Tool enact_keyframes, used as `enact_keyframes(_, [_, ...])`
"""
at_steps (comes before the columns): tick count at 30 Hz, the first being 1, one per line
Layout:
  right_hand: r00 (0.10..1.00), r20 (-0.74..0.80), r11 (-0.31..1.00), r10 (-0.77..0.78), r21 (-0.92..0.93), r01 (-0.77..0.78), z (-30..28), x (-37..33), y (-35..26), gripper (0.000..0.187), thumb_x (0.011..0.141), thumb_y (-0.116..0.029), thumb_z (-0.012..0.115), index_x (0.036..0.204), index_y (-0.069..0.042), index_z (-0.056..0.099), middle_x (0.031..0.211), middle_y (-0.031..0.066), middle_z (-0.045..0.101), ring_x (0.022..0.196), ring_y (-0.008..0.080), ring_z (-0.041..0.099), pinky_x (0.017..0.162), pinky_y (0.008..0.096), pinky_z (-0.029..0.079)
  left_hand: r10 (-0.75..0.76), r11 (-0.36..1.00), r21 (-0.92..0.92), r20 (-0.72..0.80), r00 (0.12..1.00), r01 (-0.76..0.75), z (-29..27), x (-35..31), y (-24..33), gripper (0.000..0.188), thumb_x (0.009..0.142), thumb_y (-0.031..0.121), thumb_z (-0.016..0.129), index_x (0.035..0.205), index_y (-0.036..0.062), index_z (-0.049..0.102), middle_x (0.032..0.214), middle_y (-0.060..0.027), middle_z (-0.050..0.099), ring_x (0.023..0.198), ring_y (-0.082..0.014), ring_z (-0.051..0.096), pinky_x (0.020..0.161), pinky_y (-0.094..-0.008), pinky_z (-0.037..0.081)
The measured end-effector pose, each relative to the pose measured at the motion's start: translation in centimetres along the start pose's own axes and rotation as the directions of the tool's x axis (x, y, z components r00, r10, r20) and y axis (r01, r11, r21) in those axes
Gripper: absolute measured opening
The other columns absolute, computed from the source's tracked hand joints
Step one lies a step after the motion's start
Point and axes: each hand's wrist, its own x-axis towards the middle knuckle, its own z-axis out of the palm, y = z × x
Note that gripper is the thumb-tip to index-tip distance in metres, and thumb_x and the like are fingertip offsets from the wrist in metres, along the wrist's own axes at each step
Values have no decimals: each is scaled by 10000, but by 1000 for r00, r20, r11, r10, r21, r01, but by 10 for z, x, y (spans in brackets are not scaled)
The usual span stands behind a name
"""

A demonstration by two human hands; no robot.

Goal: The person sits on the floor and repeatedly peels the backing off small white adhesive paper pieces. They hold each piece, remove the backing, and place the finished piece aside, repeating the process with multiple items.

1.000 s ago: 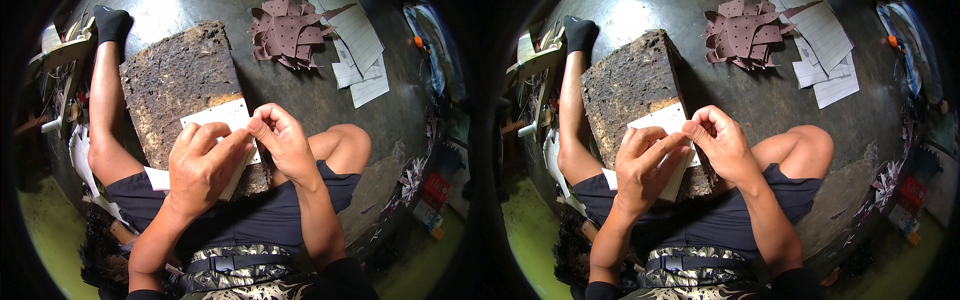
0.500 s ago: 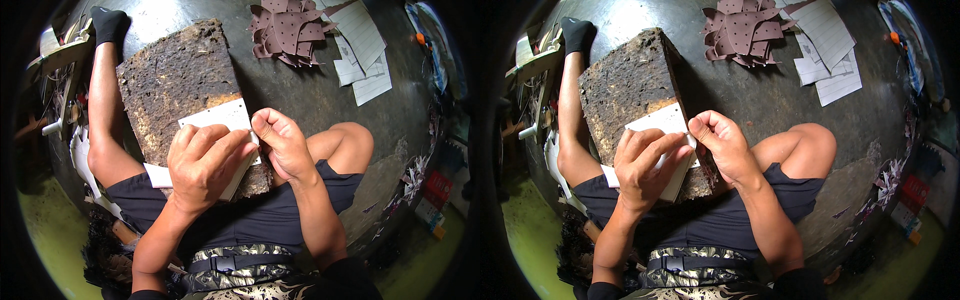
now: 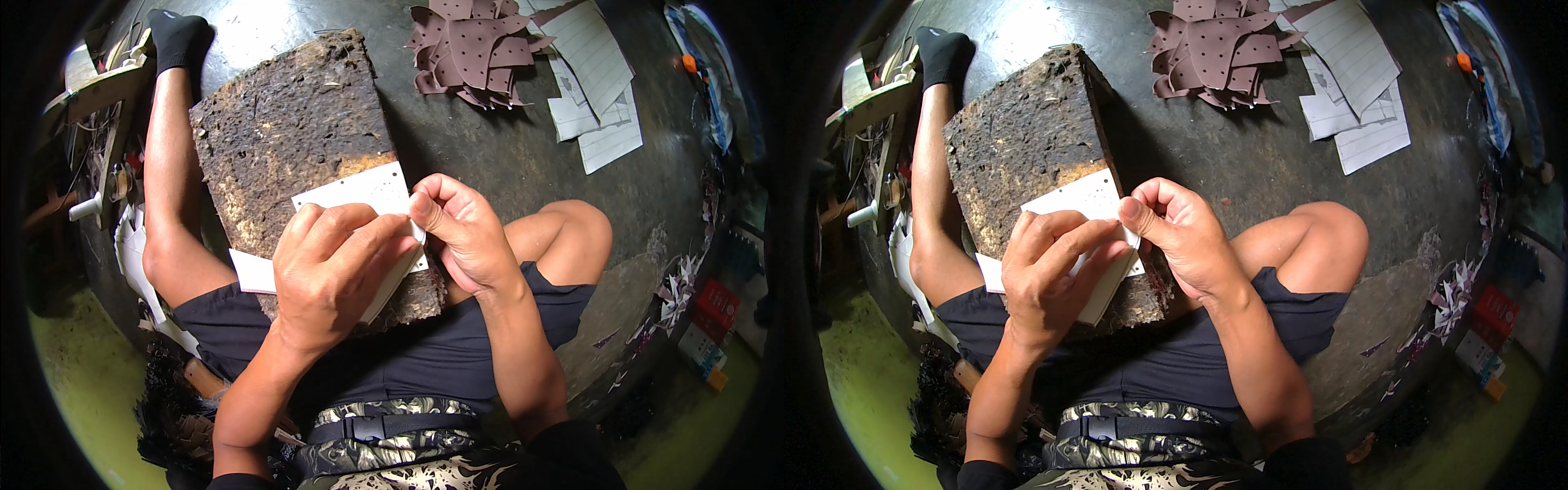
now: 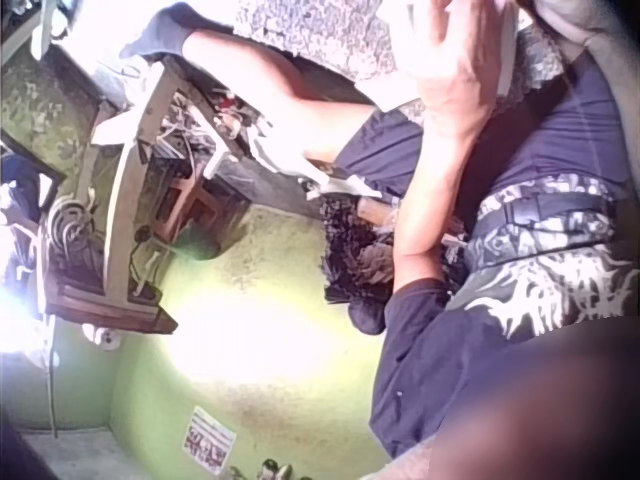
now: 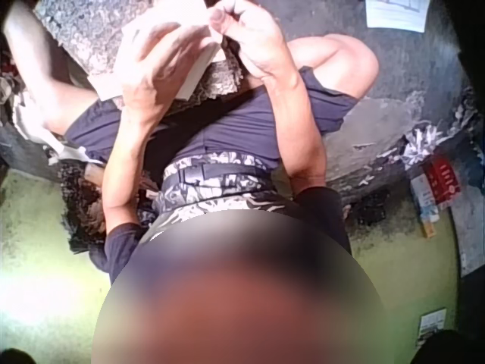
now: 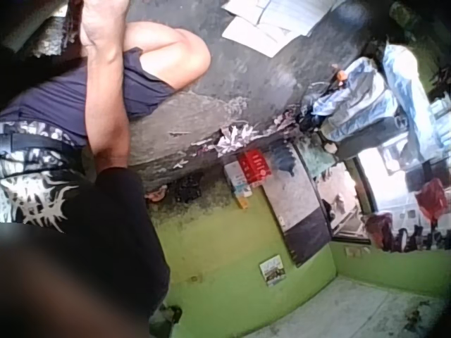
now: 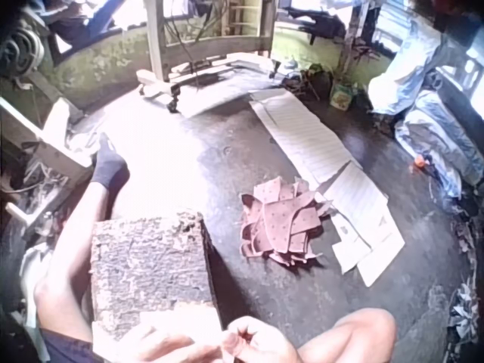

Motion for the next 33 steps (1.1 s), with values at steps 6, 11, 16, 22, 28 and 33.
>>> enact_keyframes(6, [999, 15, 997, 37, 68, -38, -10, 0, 5, 252, 1116, -302, 824, 1129, -75, 714, 995, -25, 727, 867, 46, 633, 780, 224, 520, -17, 1000, -14, -14, 1000, 17, 1, 1, 2, 276, 858, 185, 975, 1105, 137, 863, 991, -27, 731, 813, -241, 651, 709, -400, 525])
enact_keyframes(11, [997, -57, 998, 54, 25, -53, -11, 2, 8, 240, 1138, -304, 795, 1142, -75, 723, 1004, -17, 738, 860, 53, 633, 775, 234, 510, -19, 1000, -10, 5, 1000, 19, -1, 0, 1, 278, 857, 171, 977, 1107, 133, 863, 992, -29, 731, 812, -241, 644, 711, -400, 520])
enact_keyframes(16, [997, -49, 996, -66, -61, 63, -6, -3, -4, 257, 1152, -324, 778, 1146, -73, 721, 981, -32, 712, 867, 43, 612, 794, 227, 501, 1, 1000, -7, 1, 1000, -1, 0, 0, 0, 281, 862, 172, 975, 1116, 132, 862, 995, -27, 730, 807, -240, 634, 705, -399, 512])
enact_keyframes(22, [995, 8, 948, -102, -302, 100, -1, 0, -6, 280, 1124, -328, 823, 1083, -72, 719, 966, -71, 678, 879, 10, 558, 787, 216, 489, -4, 1000, -12, 6, 1000, 4, 0, 1, 0, 278, 861, 170, 976, 1108, 132, 856, 994, -24, 728, 802, -240, 631, 704, -398, 507])
enact_keyframes(28, [1000, 16, 997, -16, -78, 17, -4, -1, -4, 293, 1101, -328, 841, 1086, -62, 718, 980, -51, 712, 882, 16, 600, 786, 216, 520, -12, 1000, -21, 7, 1000, 12, 0, 1, 0, 271, 860, 165, 977, 1101, 133, 855, 993, -29, 726, 801, -238, 631, 704, -396, 508])
enact_keyframes(33, [999, 12, 995, -38, -97, 39, -7, 0, -3, 300, 1097, -333, 845, 1084, -58, 727, 986, -33, 725, 886, 24, 616, 792, 217, 532, -9, 1000, -13, 11, 1000, 9, 0, 1, 0, 274, 857, 161, 980, 1099, 130, 856, 1000, -31, 725, 803, -238, 632, 701, -397, 508])
